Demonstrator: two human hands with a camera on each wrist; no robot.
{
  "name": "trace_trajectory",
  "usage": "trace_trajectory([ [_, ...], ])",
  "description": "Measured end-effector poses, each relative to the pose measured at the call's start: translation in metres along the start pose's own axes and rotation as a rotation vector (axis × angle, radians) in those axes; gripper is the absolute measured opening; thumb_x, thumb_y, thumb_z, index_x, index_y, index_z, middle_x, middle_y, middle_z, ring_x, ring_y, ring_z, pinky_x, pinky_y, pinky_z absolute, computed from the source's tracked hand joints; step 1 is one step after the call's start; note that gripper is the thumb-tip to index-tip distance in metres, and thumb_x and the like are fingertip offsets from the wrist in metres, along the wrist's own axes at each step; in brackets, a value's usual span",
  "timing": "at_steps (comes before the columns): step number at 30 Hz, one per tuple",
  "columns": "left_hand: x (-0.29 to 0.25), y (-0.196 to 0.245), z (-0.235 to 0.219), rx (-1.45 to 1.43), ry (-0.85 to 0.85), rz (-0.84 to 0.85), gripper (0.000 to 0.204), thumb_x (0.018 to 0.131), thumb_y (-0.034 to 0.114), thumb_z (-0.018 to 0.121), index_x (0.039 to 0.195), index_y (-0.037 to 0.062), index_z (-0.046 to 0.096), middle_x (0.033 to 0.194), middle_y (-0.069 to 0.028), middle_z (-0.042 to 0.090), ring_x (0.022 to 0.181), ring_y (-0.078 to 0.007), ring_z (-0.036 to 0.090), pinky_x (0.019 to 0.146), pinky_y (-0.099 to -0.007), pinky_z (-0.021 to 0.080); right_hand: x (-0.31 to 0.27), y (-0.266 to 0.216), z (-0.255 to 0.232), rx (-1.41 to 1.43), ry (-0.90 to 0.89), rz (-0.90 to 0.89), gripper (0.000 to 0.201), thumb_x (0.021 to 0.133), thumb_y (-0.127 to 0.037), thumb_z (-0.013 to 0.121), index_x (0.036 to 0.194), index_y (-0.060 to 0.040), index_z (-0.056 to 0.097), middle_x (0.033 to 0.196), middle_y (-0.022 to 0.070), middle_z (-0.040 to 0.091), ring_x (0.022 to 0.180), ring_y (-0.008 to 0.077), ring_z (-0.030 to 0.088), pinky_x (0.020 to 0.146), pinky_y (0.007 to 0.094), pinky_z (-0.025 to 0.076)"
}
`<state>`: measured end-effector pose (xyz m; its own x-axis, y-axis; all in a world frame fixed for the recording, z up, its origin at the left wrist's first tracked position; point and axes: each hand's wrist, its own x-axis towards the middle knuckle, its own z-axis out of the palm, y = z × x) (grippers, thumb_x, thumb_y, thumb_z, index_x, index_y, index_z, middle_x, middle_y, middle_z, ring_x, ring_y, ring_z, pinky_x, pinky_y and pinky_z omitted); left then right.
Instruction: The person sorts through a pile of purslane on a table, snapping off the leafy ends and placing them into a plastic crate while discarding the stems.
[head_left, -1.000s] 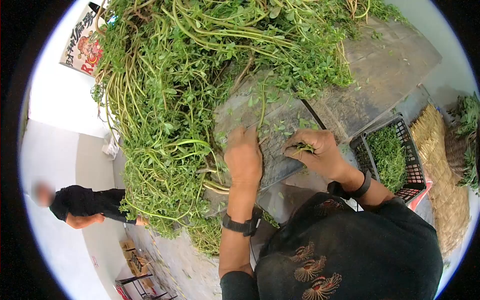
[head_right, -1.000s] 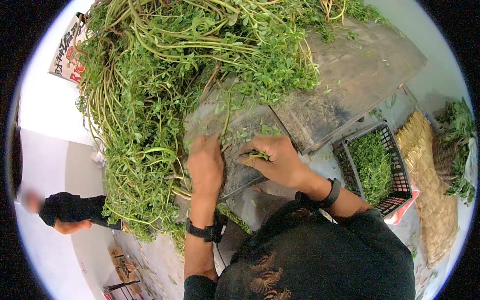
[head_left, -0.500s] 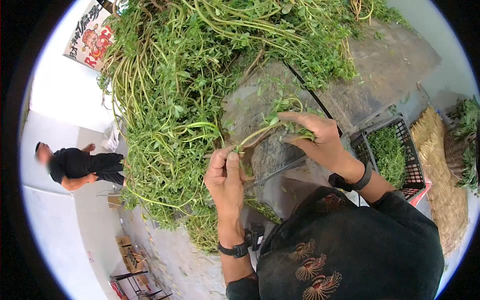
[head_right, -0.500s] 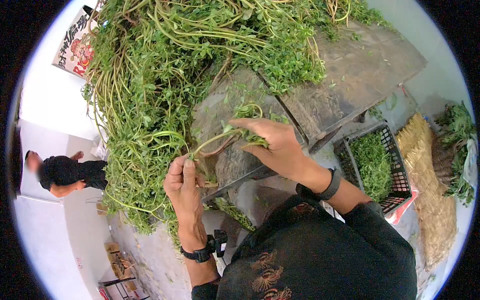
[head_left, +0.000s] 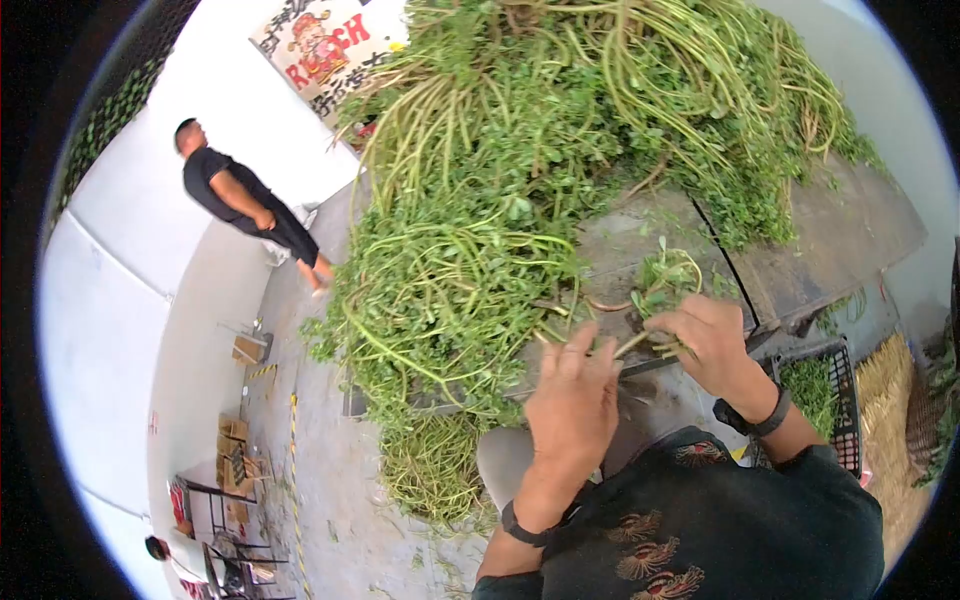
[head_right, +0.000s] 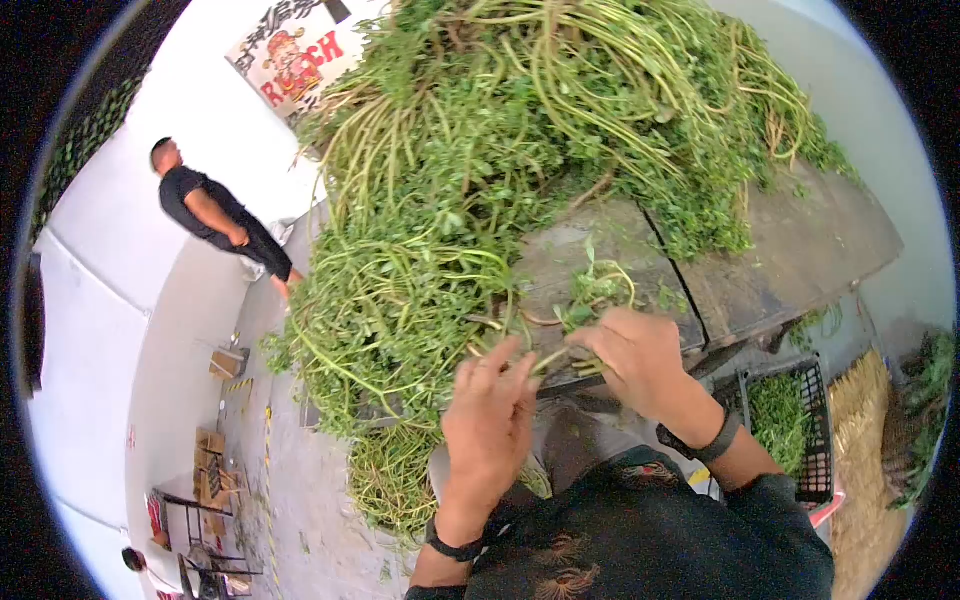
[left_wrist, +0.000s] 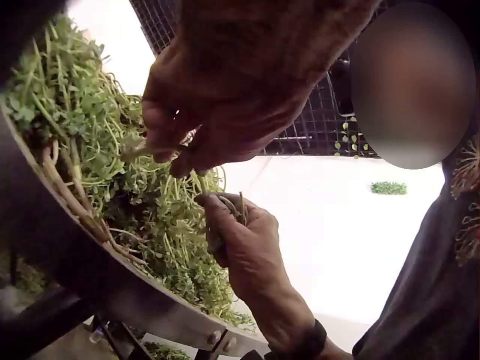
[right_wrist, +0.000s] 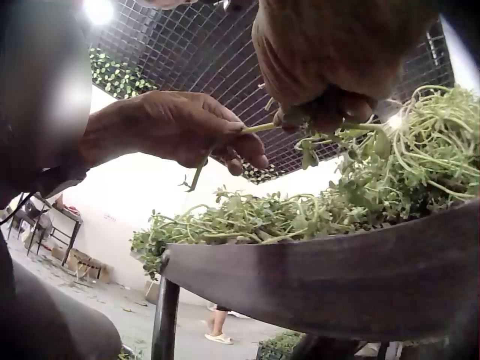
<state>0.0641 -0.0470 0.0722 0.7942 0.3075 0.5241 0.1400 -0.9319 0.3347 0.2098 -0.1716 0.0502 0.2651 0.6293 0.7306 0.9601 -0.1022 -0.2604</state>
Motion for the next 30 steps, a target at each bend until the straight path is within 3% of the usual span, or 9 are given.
trace_trajectory([
  [7,-0.031,-0.012,-0.001,-0.408,-0.135,-0.105,0.023,0.088,0.011,0.054,0.110,0.0050,0.059,0.081,-0.0138,0.062,0.063,-0.0257,0.062,0.058,-0.0317,0.049,0.000,-0.032,0.009,0.219,0.016,-0.105,0.019,0.066,-0.010,0.064,0.085,-0.0106,0.065,0.063,0.0056,0.050,0.054,0.0237,0.051,0.046,0.0331,0.039],
  [11,-0.045,-0.025,0.008,-0.676,0.069,-0.186,0.023,0.093,0.016,0.050,0.110,0.0031,0.059,0.064,-0.0066,0.053,0.054,-0.0100,0.052,0.051,-0.0269,0.044,-0.003,-0.042,0.016,0.043,0.136,-0.078,0.014,0.063,-0.001,0.062,0.077,-0.0040,0.063,0.071,0.0103,0.057,0.062,0.0264,0.054,0.054,0.0336,0.042],
  [13,-0.049,-0.029,0.002,-0.791,0.080,-0.329,0.024,0.094,0.018,0.047,0.109,0.0022,0.058,0.061,-0.0029,0.049,0.052,-0.0081,0.046,0.049,-0.0250,0.041,-0.002,-0.044,0.024,0.221,0.126,0.172,0.006,0.070,-0.003,0.061,0.076,-0.0016,0.061,0.075,0.0087,0.056,0.059,0.0201,0.050,0.053,0.0302,0.040],
  [14,-0.051,-0.029,-0.001,-0.763,0.130,-0.361,0.024,0.094,0.018,0.047,0.109,0.0022,0.058,0.061,-0.0029,0.049,0.052,-0.0081,0.046,0.049,-0.0250,0.041,-0.019,-0.021,0.033,0.631,0.010,0.448,0.012,0.081,-0.009,0.060,0.090,-0.0018,0.060,0.079,0.0041,0.057,0.061,0.0135,0.050,0.052,0.0278,0.040],
  [17,-0.053,-0.033,-0.003,-0.893,0.119,-0.332,0.024,0.095,0.020,0.046,0.101,0.0008,0.058,0.057,-0.0015,0.044,0.051,-0.0075,0.042,0.048,-0.0253,0.037,-0.022,-0.012,0.047,1.283,-0.005,0.671,0.025,0.088,-0.017,0.057,0.109,-0.0036,0.054,0.083,0.0012,0.057,0.064,0.0096,0.050,0.052,0.0254,0.040],
  [20,-0.058,-0.032,-0.003,-1.065,-0.112,-0.329,0.027,0.096,0.022,0.044,0.079,0.0009,0.048,0.055,-0.0024,0.041,0.053,-0.0083,0.043,0.049,-0.0284,0.036,-0.035,-0.001,0.065,1.178,-0.027,0.684,0.041,0.088,-0.024,0.060,0.121,-0.0039,0.046,0.085,0.0017,0.056,0.066,0.0118,0.051,0.055,0.0281,0.042],
  [23,-0.064,-0.036,0.007,-0.987,-0.071,-0.297,0.026,0.096,0.019,0.043,0.079,0.0007,0.047,0.054,-0.0066,0.046,0.051,-0.0159,0.048,0.050,-0.0326,0.038,-0.028,-0.017,0.068,1.086,0.065,0.677,0.032,0.088,-0.022,0.059,0.113,-0.0034,0.052,0.083,-0.0001,0.056,0.066,0.0138,0.051,0.059,0.0290,0.042],
  [25,-0.064,-0.039,0.013,-0.900,0.016,-0.268,0.024,0.095,0.017,0.043,0.079,0.0004,0.047,0.056,-0.0093,0.048,0.052,-0.0214,0.050,0.051,-0.0350,0.039,-0.013,-0.024,0.058,0.723,-0.286,0.489,0.018,0.087,-0.017,0.058,0.095,-0.0013,0.057,0.076,0.0029,0.054,0.064,0.0146,0.046,0.061,0.0278,0.039],
  [30,-0.062,-0.039,0.021,-0.805,0.034,-0.312,0.016,0.091,0.011,0.046,0.080,-0.0010,0.047,0.060,-0.0164,0.052,0.058,-0.0357,0.054,0.053,-0.0405,0.041,-0.007,-0.038,0.066,0.402,-0.227,0.171,0.015,0.080,-0.011,0.057,0.080,0.0025,0.051,0.065,0.0091,0.043,0.060,0.0191,0.037,0.057,0.0291,0.034],
])
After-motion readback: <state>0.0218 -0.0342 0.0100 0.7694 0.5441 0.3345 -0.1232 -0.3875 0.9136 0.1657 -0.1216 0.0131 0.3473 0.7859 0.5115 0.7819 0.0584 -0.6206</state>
